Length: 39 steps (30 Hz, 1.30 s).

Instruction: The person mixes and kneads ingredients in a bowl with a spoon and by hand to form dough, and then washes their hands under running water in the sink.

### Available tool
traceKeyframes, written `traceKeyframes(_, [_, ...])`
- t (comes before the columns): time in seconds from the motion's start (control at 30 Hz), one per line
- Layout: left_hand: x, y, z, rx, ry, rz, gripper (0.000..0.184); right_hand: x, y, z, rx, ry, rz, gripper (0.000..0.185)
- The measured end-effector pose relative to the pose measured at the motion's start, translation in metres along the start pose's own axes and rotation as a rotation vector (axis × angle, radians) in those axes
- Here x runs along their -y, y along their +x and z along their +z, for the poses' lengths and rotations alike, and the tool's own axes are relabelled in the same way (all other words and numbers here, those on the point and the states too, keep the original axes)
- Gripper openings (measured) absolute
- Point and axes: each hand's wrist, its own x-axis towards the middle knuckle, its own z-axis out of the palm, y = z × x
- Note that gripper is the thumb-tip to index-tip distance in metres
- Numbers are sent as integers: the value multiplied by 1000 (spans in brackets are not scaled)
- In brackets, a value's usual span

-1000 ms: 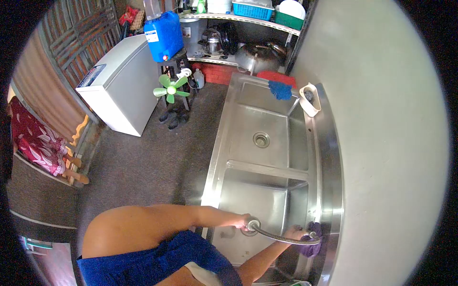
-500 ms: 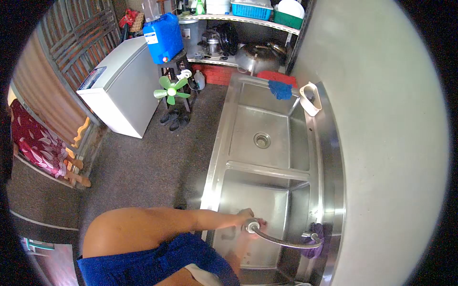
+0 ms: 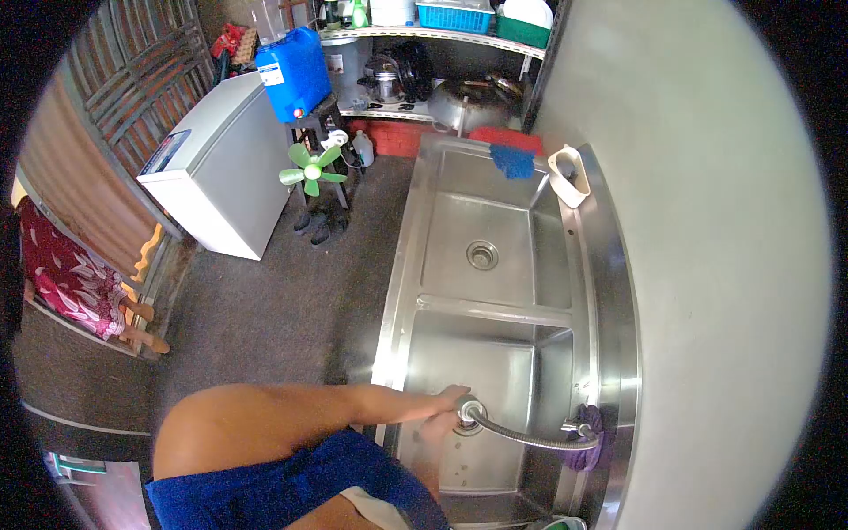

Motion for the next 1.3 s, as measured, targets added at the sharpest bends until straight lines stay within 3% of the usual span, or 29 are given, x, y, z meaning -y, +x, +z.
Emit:
traceKeyframes(0.73, [10, -8, 4, -75, -71, -17, 29, -15, -21, 5, 37, -128, 45, 40])
traceKeyframes(0.97, [15, -4, 2, -112, -112, -8, 30, -16, -33, 1, 54, -322, 12, 43])
traceKeyframes(1.3, [19, 7, 6, -183, -215, -5, 30, -19, -26, 9, 77, -39, 91, 37])
